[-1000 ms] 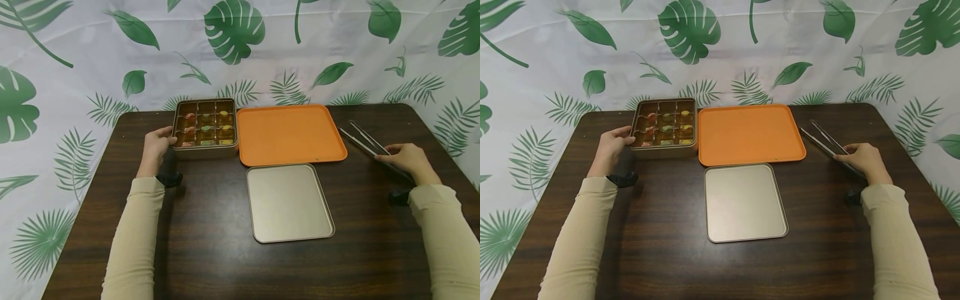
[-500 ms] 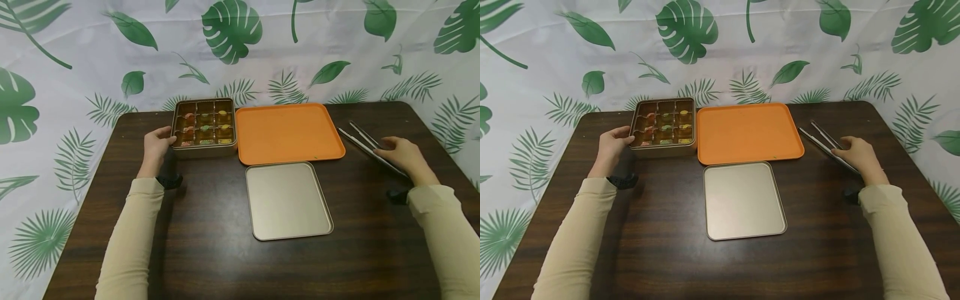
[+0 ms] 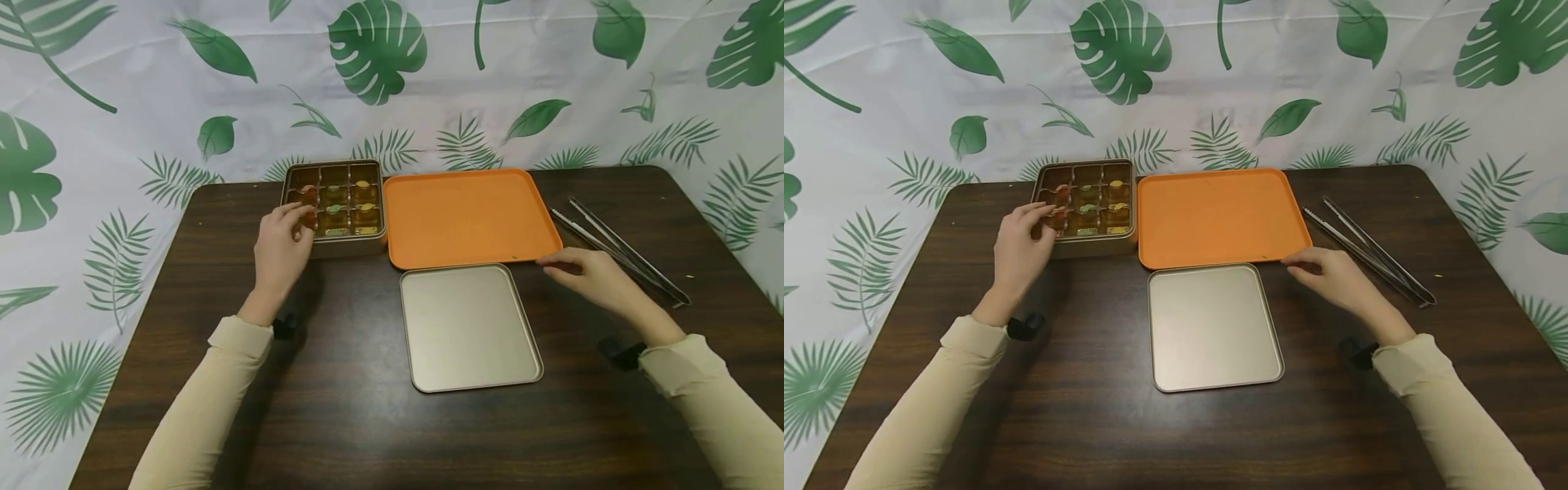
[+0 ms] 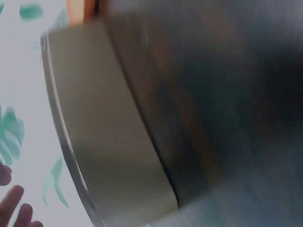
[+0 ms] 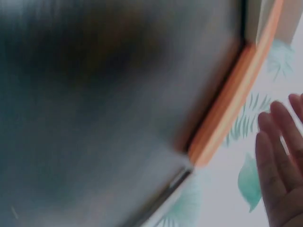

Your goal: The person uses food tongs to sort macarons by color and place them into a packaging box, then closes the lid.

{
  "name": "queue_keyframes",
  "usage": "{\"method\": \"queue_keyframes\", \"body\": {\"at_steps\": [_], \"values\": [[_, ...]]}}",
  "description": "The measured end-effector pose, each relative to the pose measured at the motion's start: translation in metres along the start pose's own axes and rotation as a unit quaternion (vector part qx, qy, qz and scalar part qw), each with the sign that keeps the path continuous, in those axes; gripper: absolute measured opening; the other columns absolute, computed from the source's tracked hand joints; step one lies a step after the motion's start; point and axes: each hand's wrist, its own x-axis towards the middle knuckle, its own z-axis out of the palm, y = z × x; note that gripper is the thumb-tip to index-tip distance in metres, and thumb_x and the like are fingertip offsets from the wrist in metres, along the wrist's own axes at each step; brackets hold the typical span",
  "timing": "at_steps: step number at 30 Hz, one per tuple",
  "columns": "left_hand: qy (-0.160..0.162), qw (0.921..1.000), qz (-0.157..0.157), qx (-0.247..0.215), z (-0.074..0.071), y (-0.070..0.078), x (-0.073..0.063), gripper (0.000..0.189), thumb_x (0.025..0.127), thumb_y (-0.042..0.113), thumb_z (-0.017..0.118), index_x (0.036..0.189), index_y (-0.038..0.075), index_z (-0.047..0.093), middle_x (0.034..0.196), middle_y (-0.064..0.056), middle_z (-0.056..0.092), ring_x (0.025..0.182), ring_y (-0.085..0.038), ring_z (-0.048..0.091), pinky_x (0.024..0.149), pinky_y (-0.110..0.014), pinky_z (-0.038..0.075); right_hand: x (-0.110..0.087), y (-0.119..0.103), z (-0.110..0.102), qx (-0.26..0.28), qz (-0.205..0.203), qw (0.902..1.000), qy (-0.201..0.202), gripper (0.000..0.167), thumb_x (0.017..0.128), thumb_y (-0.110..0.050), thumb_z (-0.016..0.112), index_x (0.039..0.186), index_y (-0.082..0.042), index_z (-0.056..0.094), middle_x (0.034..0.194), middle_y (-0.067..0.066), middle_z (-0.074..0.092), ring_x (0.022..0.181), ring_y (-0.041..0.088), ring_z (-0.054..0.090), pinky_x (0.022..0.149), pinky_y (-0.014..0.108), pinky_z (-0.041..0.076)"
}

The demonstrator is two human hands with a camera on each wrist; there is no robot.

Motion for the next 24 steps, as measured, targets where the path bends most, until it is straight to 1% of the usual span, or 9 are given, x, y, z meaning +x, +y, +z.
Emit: {"method": "queue_keyframes", "body": {"at_steps": [1, 3, 5, 8, 12, 15, 18, 21, 24], "values": [[-0.001, 0.9994, 0.034, 0.007, 0.002, 0.005, -0.005, 0.032, 0.091, 0.003, 0.053, 0.119, 0.005, 0.067, 0.127, -0.014, 0.061, 0.117, -0.035, 0.053, 0.070, -0.048, 0.050, -0.001, -0.003, 0.004, -0.002, -0.020, 0.9998, -0.001, 0.022, 0.091, -0.011, 0.065, 0.111, -0.007, 0.071, 0.108, 0.015, 0.071, 0.095, 0.031, 0.065, 0.074, 0.039, 0.054], [-0.014, 0.9938, 0.107, 0.025, 0.006, 0.013, -0.014, 0.031, 0.089, 0.001, 0.056, 0.117, 0.004, 0.068, 0.122, -0.013, 0.064, 0.113, -0.033, 0.056, 0.074, -0.045, 0.052, -0.003, -0.009, 0.011, 0.004, -0.047, 0.9988, -0.014, 0.021, 0.088, -0.009, 0.067, 0.109, -0.010, 0.072, 0.106, 0.010, 0.071, 0.093, 0.026, 0.066, 0.071, 0.034, 0.054], [-0.037, 0.9817, 0.182, 0.044, 0.010, 0.020, -0.023, 0.031, 0.087, 0.000, 0.058, 0.116, 0.004, 0.069, 0.119, -0.013, 0.066, 0.109, -0.031, 0.059, 0.080, -0.043, 0.054, -0.004, -0.013, 0.017, 0.007, -0.070, 0.9971, -0.030, 0.021, 0.087, -0.009, 0.068, 0.108, -0.013, 0.072, 0.106, 0.006, 0.071, 0.092, 0.023, 0.066, 0.072, 0.033, 0.055], [-0.091, 0.9529, 0.283, 0.061, 0.018, 0.029, -0.034, 0.032, 0.085, 0.001, 0.061, 0.115, 0.006, 0.069, 0.115, -0.010, 0.068, 0.105, -0.027, 0.062, 0.088, -0.038, 0.053, -0.005, -0.016, 0.024, 0.015, -0.095, 0.9936, -0.059, 0.023, 0.086, -0.008, 0.069, 0.108, -0.013, 0.072, 0.106, 0.002, 0.071, 0.095, 0.021, 0.066, 0.077, 0.036, 0.056], [-0.168, 0.9058, 0.384, 0.062, 0.028, 0.038, -0.048, 0.030, 0.086, 0.006, 0.063, 0.115, 0.008, 0.069, 0.112, -0.005, 0.069, 0.104, -0.020, 0.063, 0.090, -0.032, 0.053, -0.005, -0.016, 0.031, 0.008, -0.122, 0.9886, -0.088, 0.025, 0.083, -0.003, 0.072, 0.107, -0.012, 0.072, 0.106, -0.001, 0.071, 0.096, 0.020, 0.066, 0.079, 0.035, 0.056], [-0.215, 0.8739, 0.431, 0.063, 0.034, 0.042, -0.056, 0.029, 0.087, 0.009, 0.064, 0.115, 0.010, 0.069, 0.111, -0.002, 0.069, 0.105, -0.018, 0.063, 0.092, -0.030, 0.052, -0.005, -0.017, 0.033, -0.014, -0.134, 0.9854, -0.103, 0.025, 0.082, -0.002, 0.072, 0.104, -0.013, 0.073, 0.107, 0.000, 0.070, 0.098, 0.021, 0.064, 0.081, 0.037, 0.055], [-0.254, 0.8510, 0.454, 0.069, 0.038, 0.047, -0.062, 0.029, 0.088, 0.011, 0.063, 0.116, 0.011, 0.068, 0.114, -0.002, 0.069, 0.109, -0.017, 0.063, 0.096, -0.031, 0.050, -0.005, -0.018, 0.033, -0.040, -0.146, 0.9816, -0.117, 0.025, 0.082, 0.000, 0.069, 0.101, -0.015, 0.074, 0.109, 0.002, 0.070, 0.102, 0.024, 0.061, 0.084, 0.041, 0.053], [-0.291, 0.8362, 0.458, 0.080, 0.039, 0.048, -0.065, 0.030, 0.090, 0.012, 0.061, 0.119, 0.013, 0.067, 0.118, -0.001, 0.068, 0.114, -0.017, 0.061, 0.101, -0.031, 0.047, -0.005, -0.020, 0.032, -0.059, -0.157, 0.9778, -0.126, 0.028, 0.080, 0.006, 0.067, 0.097, -0.016, 0.075, 0.110, 0.003, 0.069, 0.105, 0.027, 0.059, 0.085, 0.045, 0.052], [-0.315, 0.8278, 0.455, 0.091, 0.040, 0.048, -0.068, 0.030, 0.092, 0.014, 0.059, 0.120, 0.016, 0.067, 0.122, 0.000, 0.067, 0.117, -0.017, 0.060, 0.104, -0.032, 0.046, -0.005, -0.020, 0.032, -0.070, -0.175, 0.9742, -0.124, 0.033, 0.076, 0.010, 0.068, 0.093, -0.017, 0.075, 0.109, 0.003, 0.069, 0.106, 0.029, 0.058, 0.087, 0.048, 0.050]]}}
